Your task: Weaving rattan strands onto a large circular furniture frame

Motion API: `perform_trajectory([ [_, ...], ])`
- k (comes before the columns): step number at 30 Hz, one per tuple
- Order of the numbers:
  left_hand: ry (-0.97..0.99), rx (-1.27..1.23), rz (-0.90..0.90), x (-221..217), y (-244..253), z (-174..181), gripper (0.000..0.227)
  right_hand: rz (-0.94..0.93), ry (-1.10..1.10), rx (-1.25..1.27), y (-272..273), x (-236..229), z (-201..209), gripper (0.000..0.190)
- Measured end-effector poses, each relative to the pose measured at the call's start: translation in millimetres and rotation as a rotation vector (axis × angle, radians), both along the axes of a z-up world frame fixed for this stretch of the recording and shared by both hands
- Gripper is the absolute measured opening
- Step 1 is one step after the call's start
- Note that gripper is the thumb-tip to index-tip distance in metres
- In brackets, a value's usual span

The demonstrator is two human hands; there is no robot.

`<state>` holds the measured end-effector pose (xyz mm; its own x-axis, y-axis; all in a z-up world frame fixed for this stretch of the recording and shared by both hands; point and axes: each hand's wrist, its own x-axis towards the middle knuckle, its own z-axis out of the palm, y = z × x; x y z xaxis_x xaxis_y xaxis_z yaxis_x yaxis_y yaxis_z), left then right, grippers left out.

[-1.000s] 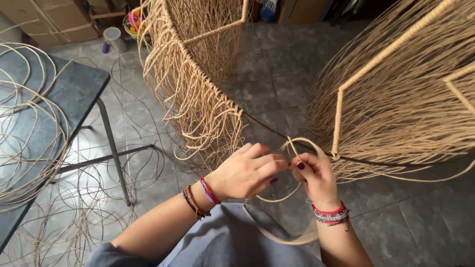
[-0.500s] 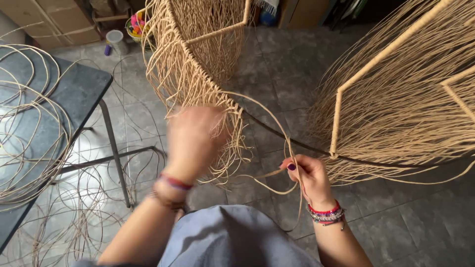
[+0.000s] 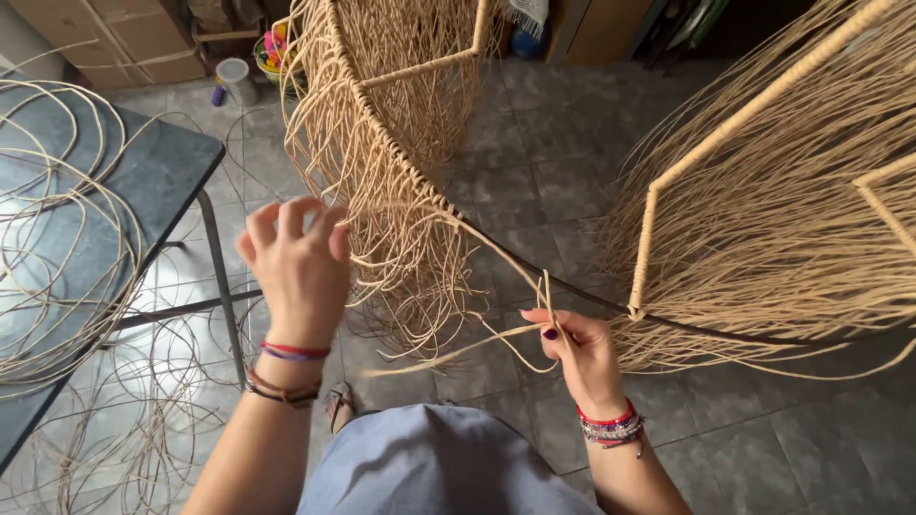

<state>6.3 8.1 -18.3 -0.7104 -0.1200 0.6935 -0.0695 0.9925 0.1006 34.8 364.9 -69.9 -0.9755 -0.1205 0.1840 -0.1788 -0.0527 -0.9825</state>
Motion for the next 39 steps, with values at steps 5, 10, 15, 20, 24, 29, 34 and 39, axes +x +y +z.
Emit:
perform_trajectory([
  [5,-0.018,0.141,-0.588,-3,105,27,0.067,0.006,0.050,0.119,-17,-4,14,0.023],
  [10,0.177,0.125,-0.920,-12,69,4,0.021,-0.029,0.106,0.172,-25,-11,23,0.026],
  [15,-0.136,-0.023,0.104,21,-41,-14,0.027,-0.029,0.084,0.082,-50,-14,24,0.027],
  [20,-0.201,-0.115,-0.230,-6,-9,2,0.059,-0.051,0.042,0.019,-90,-24,28,0.027],
  [24,-0.126,-0.056,-0.874,-38,28,25,0.079,-0.133,0.031,0.016,-110,-31,35,0.030],
  [29,-0.124,0.043,-1.337,-65,37,32,0.043,-0.168,-0.046,-0.148,-129,-26,49,0.043],
  [34,-0.224,0.865,-1.587,-74,67,54,0.052,-0.243,0.010,-0.305,-154,-21,57,0.051],
  [39,-0.545,1.484,-1.362,-80,83,94,0.045,-0.492,0.113,-0.112,-181,-21,70,0.014],
])
